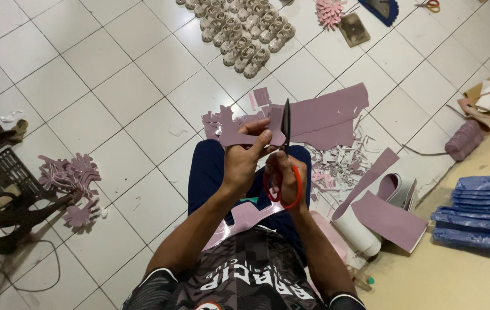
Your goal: The person sits on the workshop floor cutting mauve-pink foam sheets into small flower-shaped pieces with red-handled scissors, trimming pieces one at a time and setting cut pieces and scraps on the floor around them.
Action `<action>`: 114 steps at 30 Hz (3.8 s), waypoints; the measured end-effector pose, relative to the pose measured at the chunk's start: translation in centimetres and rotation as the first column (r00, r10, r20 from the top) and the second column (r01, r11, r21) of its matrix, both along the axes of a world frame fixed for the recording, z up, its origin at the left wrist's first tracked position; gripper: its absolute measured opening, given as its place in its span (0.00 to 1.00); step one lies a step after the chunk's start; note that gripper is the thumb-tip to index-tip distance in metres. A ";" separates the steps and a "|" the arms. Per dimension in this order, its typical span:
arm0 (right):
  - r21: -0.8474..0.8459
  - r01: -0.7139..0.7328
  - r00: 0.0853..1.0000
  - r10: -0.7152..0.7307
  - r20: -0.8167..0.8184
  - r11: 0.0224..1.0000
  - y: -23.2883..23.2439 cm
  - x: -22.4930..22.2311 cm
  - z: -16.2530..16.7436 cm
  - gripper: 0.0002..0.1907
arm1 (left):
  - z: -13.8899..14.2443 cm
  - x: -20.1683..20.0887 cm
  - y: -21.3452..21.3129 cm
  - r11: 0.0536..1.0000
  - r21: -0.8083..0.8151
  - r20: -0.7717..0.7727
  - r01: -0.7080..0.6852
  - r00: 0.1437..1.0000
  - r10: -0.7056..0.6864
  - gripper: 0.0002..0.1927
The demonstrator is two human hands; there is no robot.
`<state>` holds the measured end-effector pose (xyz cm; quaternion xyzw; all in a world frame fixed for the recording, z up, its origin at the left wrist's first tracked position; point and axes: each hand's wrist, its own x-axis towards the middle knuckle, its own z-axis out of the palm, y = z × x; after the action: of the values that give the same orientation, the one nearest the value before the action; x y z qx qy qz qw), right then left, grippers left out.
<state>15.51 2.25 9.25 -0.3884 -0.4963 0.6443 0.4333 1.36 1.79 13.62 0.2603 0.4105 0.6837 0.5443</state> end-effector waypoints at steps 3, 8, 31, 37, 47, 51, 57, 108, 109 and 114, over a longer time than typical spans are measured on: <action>-0.094 0.034 0.986 -0.049 -0.159 0.995 -0.4 1.1 -1.3 0.23 | -0.7 -0.7 -0.2 0.999 0.024 -0.003 -0.044 0.999 0.044 0.22; -0.176 0.072 0.985 -0.098 -0.143 0.982 -1.6 3.5 -3.1 0.23 | -4.1 -3.7 5.0 0.981 -0.171 0.080 -0.087 0.992 0.102 0.25; -0.152 0.074 0.997 -0.074 0.003 0.986 -2.0 4.5 -2.1 0.20 | -4.4 -7.3 4.4 0.997 -0.018 -0.730 -0.079 0.683 0.041 0.08; -0.153 -0.048 0.996 0.058 0.065 0.987 -3.6 2.0 -2.4 0.24 | -2.9 -6.8 4.8 0.993 0.043 -0.520 -0.108 0.846 0.115 0.15; 0.010 -0.119 0.965 0.113 0.235 0.993 -1.5 1.7 -0.6 0.31 | -3.0 -2.8 1.1 0.997 0.070 -0.340 0.028 0.940 -0.003 0.22; 0.028 -0.129 0.965 0.118 0.234 0.991 -1.3 1.5 0.2 0.32 | -2.8 -2.3 0.5 0.998 0.031 -0.285 0.052 0.958 -0.041 0.23; -0.059 -0.025 0.977 0.037 0.212 0.998 -2.0 1.7 -0.3 0.27 | -3.3 -1.9 0.3 0.994 0.063 -0.217 0.087 0.974 -0.071 0.24; -0.152 -0.083 0.761 0.161 0.628 0.985 -6.3 5.5 -4.7 0.18 | -14.2 -3.3 -13.8 0.780 -0.572 -0.273 -0.256 0.955 0.113 0.16; -0.086 -0.101 0.777 0.133 0.615 0.991 -5.8 4.7 -4.7 0.17 | -13.8 -3.4 -14.4 0.799 -0.551 -0.306 -0.242 0.949 0.076 0.16; 0.154 -0.276 0.859 0.172 0.483 0.949 -2.4 2.7 -3.8 0.25 | -11.8 -3.0 -14.1 0.914 -0.390 0.184 0.113 0.982 -0.043 0.17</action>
<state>18.18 -0.19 5.43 -0.4203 -0.6946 0.5208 0.2639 -1.66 -12.30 1.82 0.1005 0.4821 0.5831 0.6461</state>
